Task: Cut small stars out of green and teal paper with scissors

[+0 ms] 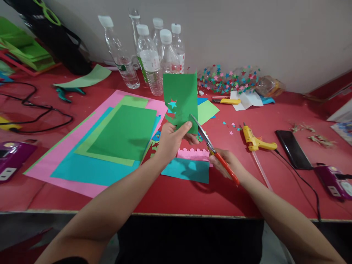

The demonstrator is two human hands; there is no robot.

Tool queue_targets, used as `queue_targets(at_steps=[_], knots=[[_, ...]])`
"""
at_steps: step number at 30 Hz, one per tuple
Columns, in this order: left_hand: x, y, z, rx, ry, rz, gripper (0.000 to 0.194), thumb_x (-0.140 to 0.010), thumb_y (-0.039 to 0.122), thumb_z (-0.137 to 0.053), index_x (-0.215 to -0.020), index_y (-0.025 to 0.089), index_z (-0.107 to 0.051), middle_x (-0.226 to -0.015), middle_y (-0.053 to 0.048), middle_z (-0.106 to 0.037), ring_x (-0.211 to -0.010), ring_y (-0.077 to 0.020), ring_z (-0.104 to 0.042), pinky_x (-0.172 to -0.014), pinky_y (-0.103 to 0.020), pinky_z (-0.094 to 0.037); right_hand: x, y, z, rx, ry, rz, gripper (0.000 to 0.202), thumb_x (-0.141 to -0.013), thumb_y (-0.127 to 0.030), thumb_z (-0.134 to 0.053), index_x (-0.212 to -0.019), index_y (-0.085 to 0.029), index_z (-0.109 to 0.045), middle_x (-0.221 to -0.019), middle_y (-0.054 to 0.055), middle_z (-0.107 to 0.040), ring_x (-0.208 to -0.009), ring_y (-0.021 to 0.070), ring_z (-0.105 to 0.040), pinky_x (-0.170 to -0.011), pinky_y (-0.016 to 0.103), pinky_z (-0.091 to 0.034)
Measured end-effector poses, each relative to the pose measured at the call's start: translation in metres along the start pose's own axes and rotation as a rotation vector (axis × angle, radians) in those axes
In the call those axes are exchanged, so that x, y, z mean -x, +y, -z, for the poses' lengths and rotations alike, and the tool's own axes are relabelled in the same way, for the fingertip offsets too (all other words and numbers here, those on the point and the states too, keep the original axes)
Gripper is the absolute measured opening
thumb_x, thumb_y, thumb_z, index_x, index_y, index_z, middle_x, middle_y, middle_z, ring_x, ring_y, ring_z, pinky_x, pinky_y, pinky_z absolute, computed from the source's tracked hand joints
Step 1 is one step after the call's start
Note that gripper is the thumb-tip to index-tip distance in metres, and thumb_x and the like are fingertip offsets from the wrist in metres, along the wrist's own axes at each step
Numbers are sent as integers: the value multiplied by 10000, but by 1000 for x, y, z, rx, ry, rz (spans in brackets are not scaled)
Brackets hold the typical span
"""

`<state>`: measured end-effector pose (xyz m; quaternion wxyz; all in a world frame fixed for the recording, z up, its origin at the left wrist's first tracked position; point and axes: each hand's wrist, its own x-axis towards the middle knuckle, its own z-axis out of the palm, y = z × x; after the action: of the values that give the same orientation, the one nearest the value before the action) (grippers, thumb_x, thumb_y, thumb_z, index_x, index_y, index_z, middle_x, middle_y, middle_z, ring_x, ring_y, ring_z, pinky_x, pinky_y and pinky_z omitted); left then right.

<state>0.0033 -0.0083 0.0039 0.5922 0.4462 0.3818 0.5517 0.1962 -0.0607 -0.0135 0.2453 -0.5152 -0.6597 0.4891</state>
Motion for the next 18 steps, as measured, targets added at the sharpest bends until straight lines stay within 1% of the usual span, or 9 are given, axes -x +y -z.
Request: queue_targets(at_steps=[5, 10, 15, 18], knots=[[-1, -3, 2, 19, 6, -14, 228, -767, 327, -656, -620, 166, -589, -466, 13, -607, -423, -124, -615, -406, -223, -459, 1, 1, -1, -33, 0, -22, 425, -826, -560, -557, -660, -205, -391, -522, -66, -349, -447, 71, -300, -418, 217, -219], [-2, -3, 1, 16, 15, -10, 230, -764, 335, -659, -623, 165, -595, -482, 6, -613, -427, -125, -618, -414, -228, -469, 1, 0, -1, -31, 11, -26, 428, -818, -565, -563, -655, -205, -398, -509, -67, -349, -442, 74, -296, -419, 219, -214], [0, -2, 0, 27, 5, -8, 227, -764, 328, -657, -625, 160, -594, -465, 12, -602, -413, -124, -612, -416, -225, -470, 1, -2, -1, -15, 24, -35, 447, -809, -587, -560, -646, -207, -390, -514, -66, -351, -446, 75, -298, -432, 226, -220], [-2, -2, 2, 25, -15, -4, 235, -768, 328, -653, -617, 157, -598, -454, 13, -596, -411, -121, -608, -418, -223, -471, 0, -3, 1, -23, 14, -48, 452, -808, -593, -561, -647, -210, -383, -494, -70, -359, -436, 74, -305, -430, 227, -217]])
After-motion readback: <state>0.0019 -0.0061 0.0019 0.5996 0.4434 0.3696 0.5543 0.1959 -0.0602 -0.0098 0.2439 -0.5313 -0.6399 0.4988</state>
